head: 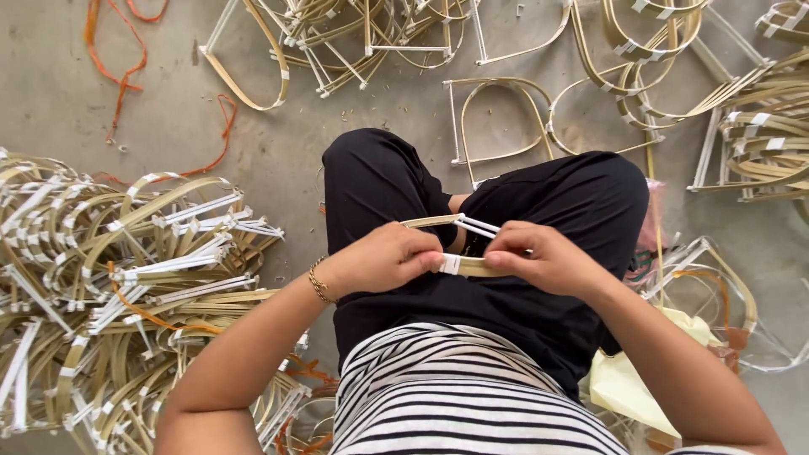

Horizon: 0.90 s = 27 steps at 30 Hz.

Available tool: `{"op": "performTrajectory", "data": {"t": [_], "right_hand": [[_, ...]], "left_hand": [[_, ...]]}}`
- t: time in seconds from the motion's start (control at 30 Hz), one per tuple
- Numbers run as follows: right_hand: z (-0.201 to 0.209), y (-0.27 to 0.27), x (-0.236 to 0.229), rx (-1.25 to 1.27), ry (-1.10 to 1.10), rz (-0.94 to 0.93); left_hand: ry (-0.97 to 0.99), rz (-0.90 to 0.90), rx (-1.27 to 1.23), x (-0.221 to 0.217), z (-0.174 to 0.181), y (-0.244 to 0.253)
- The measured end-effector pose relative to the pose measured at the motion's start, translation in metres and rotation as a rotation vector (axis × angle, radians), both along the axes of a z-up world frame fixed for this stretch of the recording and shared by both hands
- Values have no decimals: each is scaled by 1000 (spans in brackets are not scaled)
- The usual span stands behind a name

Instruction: Assembling curved bamboo frame components into structured parts using hand tools and manual manipulation.

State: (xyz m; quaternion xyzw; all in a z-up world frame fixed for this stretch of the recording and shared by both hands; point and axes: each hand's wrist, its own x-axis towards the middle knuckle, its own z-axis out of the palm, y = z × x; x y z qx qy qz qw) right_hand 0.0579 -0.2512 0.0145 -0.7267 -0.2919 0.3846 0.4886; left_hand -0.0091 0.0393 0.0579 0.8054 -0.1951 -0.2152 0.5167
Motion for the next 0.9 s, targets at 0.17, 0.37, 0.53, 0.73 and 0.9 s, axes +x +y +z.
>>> {"op": "performTrajectory", "data": {"t": [0.17, 0.37, 0.53, 0.73, 0.9], "right_hand": [[28, -10, -7, -23, -157, -184], [-15, -40, -1, 484, -250, -486], [-34, -50, -8, 603, -244, -541], [-15, -36, -5, 460, -191, -774], [52, 22, -14, 401, -384, -639]], "left_hand": [[104, 174, -62, 17, 25, -15], [-363, 155, -296, 40, 34, -16], [73, 109, -264, 31, 4, -28], [277, 136, -511, 29, -6, -36], [611, 358, -1165, 38, 10, -58]]}}
